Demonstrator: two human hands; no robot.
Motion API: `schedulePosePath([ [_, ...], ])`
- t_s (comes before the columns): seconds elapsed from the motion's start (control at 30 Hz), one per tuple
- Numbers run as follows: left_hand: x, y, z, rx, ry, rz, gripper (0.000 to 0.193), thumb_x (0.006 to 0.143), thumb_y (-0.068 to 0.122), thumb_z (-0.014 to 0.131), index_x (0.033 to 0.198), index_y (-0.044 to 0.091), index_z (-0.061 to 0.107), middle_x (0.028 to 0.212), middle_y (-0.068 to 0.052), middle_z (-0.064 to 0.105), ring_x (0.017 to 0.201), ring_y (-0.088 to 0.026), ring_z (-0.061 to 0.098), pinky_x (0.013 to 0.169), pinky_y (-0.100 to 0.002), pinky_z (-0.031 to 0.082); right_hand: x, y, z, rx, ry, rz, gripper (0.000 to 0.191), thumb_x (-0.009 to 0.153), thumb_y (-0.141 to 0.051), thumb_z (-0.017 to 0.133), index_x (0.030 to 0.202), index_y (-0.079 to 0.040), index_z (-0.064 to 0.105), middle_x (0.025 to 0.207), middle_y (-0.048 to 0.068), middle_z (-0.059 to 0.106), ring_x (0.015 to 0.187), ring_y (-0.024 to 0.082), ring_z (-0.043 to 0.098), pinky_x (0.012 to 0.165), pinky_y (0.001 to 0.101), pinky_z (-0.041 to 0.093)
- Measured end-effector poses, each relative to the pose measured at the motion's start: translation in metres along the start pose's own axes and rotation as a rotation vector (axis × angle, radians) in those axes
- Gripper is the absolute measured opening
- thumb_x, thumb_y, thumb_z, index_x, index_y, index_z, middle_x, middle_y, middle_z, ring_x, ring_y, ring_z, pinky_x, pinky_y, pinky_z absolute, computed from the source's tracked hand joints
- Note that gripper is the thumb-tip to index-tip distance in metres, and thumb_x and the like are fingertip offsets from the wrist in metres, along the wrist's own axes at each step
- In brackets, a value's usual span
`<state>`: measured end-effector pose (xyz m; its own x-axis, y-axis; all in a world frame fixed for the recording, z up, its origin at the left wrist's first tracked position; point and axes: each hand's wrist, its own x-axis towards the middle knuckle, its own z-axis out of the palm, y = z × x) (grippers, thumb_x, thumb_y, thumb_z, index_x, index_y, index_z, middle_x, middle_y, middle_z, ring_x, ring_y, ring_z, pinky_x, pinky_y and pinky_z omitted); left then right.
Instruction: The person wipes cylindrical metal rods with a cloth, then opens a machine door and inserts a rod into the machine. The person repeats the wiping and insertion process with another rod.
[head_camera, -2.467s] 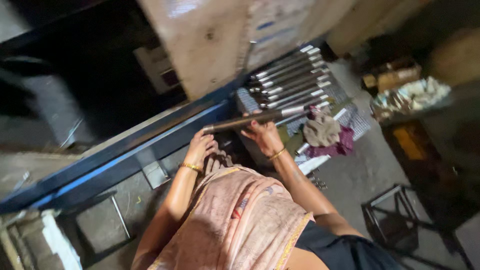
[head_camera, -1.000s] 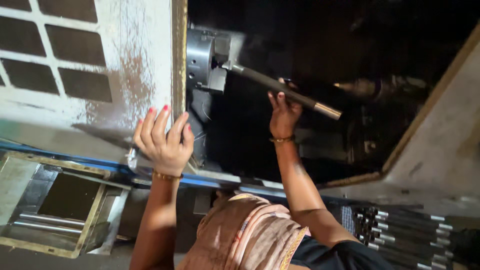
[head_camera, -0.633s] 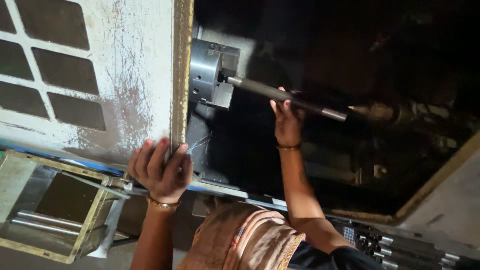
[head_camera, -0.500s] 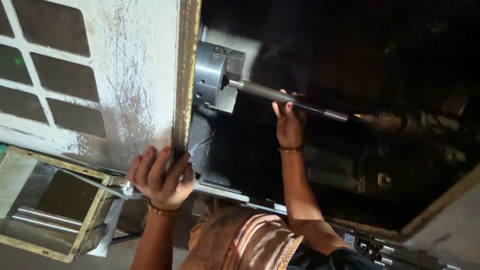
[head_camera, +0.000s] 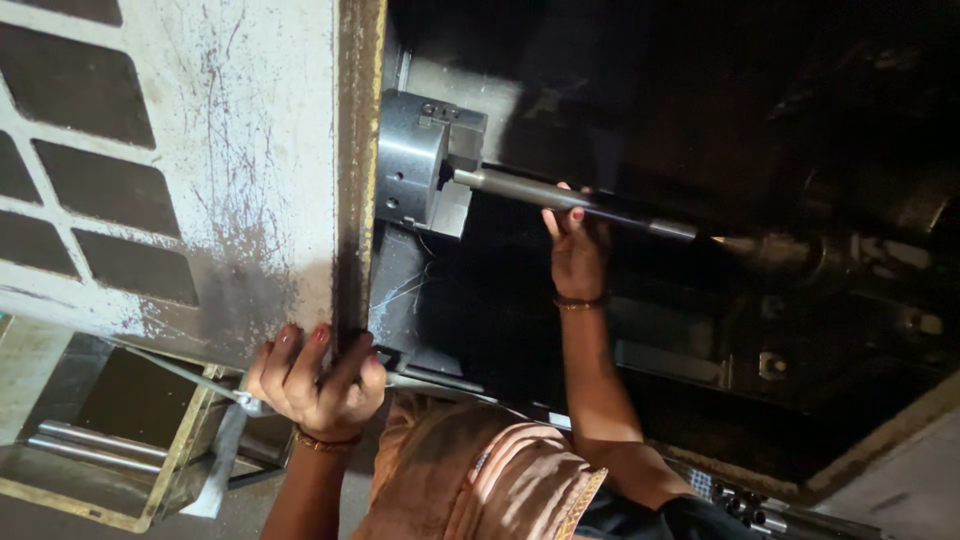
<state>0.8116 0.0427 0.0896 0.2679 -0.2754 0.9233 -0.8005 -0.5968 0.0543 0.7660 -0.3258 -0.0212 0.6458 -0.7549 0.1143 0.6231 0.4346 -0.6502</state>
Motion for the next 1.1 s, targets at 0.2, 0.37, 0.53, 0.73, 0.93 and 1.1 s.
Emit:
schedulePosePath([
  [0.2,0.001,0.003,0.003,0.023,0.01,-0.019,0.025,0.101,0.04,0.062,0.092,0.023,0.078,0.123,-0.003,0.059,0.124,-0.032,0.054,0.105,-0.052,0.042,0.008,0.002,-0.003,-0.022,0.069,0.024,0.041,0.091,-0.015,0.08,0.128,-0.011,0.063,0.132,0.014,0.069,0.123,0.025,0.068,0.107,0.0492,0.055],
  [0.37,-0.004,0.004,0.006,-0.002,0.028,-0.015,0.018,0.097,0.034,0.065,0.091,0.02,0.075,0.125,-0.005,0.061,0.124,-0.034,0.055,0.105,-0.053,0.043,0.007,0.003,-0.011,0.037,0.008,0.047,0.041,0.092,-0.015,0.08,0.129,-0.012,0.063,0.134,0.014,0.068,0.125,0.024,0.065,0.116,0.0518,0.049],
  [0.53,-0.007,0.007,-0.002,-0.012,0.03,-0.004,0.009,0.094,0.023,0.07,0.098,0.02,0.078,0.126,-0.006,0.062,0.126,-0.035,0.055,0.108,-0.053,0.041,-0.006,-0.003,-0.004,-0.011,-0.008,0.022,0.037,0.099,-0.016,0.076,0.133,-0.009,0.064,0.141,0.015,0.065,0.127,0.026,0.062,0.113,0.0527,0.041],
  [0.73,-0.004,0.011,-0.027,0.003,0.01,0.05,0.015,0.093,0.02,0.081,0.107,0.022,0.076,0.132,-0.007,0.062,0.13,-0.033,0.054,0.114,-0.051,0.038,-0.031,-0.023,0.014,-0.002,-0.082,0.095,0.039,0.092,-0.024,0.075,0.128,-0.019,0.059,0.135,0.005,0.067,0.128,0.028,0.063,0.103,0.0557,0.053],
  [0.93,-0.005,0.015,-0.055,-0.011,-0.011,0.049,0.024,0.098,0.016,0.08,0.12,0.023,0.073,0.139,-0.006,0.06,0.136,-0.033,0.053,0.118,-0.052,0.036,-0.096,-0.024,0.033,-0.037,0.082,0.237,0.039,0.097,-0.031,0.067,0.132,-0.017,0.058,0.13,0.006,0.069,0.124,0.032,0.065,0.1,0.0515,0.055],
  [1.1,-0.011,0.013,-0.074,-0.048,-0.016,0.037,0.03,0.096,0.014,0.079,0.124,0.023,0.072,0.145,-0.006,0.059,0.141,-0.031,0.051,0.119,-0.051,0.035,-0.203,-0.046,0.035,-0.383,0.025,0.322,0.035,0.099,-0.022,0.065,0.132,-0.013,0.059,0.127,0.008,0.07,0.115,0.025,0.069,0.092,0.043,0.058],
])
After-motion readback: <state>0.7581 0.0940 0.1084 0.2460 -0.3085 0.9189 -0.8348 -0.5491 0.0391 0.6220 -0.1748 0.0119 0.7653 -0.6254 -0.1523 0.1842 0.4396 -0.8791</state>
